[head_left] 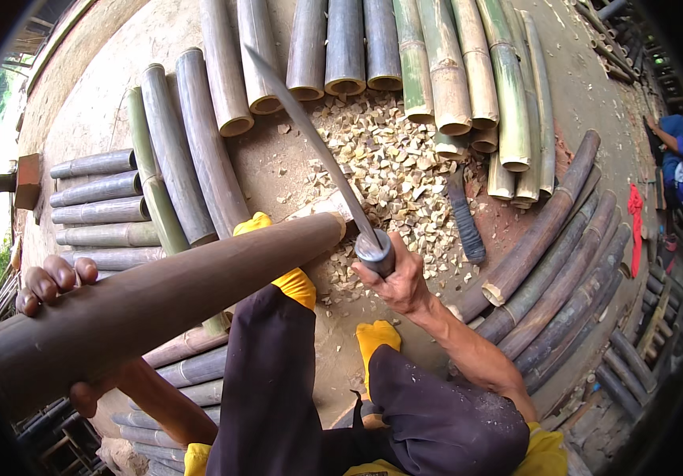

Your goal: The person holds a bamboo pole and shaves a groove into its surface using a knife, then moves the pole aside and rearranges other bamboo poles on the ground.

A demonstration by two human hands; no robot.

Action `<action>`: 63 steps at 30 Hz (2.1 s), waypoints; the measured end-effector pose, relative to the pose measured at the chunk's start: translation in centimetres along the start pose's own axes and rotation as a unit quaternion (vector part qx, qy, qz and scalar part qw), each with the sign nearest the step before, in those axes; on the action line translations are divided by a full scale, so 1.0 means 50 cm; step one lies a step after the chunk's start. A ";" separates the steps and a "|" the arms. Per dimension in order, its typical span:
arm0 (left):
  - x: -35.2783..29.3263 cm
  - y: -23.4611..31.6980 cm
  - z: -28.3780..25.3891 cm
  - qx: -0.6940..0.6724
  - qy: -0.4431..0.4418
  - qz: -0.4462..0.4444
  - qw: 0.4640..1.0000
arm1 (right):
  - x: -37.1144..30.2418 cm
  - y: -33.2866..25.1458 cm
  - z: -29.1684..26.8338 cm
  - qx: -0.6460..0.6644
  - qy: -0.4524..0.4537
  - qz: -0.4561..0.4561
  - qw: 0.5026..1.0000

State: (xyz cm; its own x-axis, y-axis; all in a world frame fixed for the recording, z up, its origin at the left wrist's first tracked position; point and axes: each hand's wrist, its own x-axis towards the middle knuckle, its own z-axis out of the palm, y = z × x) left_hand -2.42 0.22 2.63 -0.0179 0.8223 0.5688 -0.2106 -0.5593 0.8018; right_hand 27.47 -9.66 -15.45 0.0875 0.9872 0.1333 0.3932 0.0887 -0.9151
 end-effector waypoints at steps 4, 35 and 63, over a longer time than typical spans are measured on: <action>0.007 -0.009 0.005 -0.063 -0.040 -0.027 0.997 | -0.024 0.124 0.018 -0.095 -0.115 0.137 0.979; -0.029 0.002 0.010 0.036 0.117 -0.029 0.992 | -0.027 0.127 -0.008 -0.050 -0.111 0.235 0.964; -0.020 0.008 0.023 0.040 0.179 -0.009 0.983 | -0.028 0.105 0.003 0.038 -0.098 0.282 0.954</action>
State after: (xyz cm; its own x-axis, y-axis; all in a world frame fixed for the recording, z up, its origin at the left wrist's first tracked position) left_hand -1.39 -0.97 2.60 -0.3605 0.8082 0.4657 -0.1357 -0.5394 0.8310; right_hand 29.28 -10.56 -20.49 0.0906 0.8857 -0.4552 0.2664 -0.4620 -0.8459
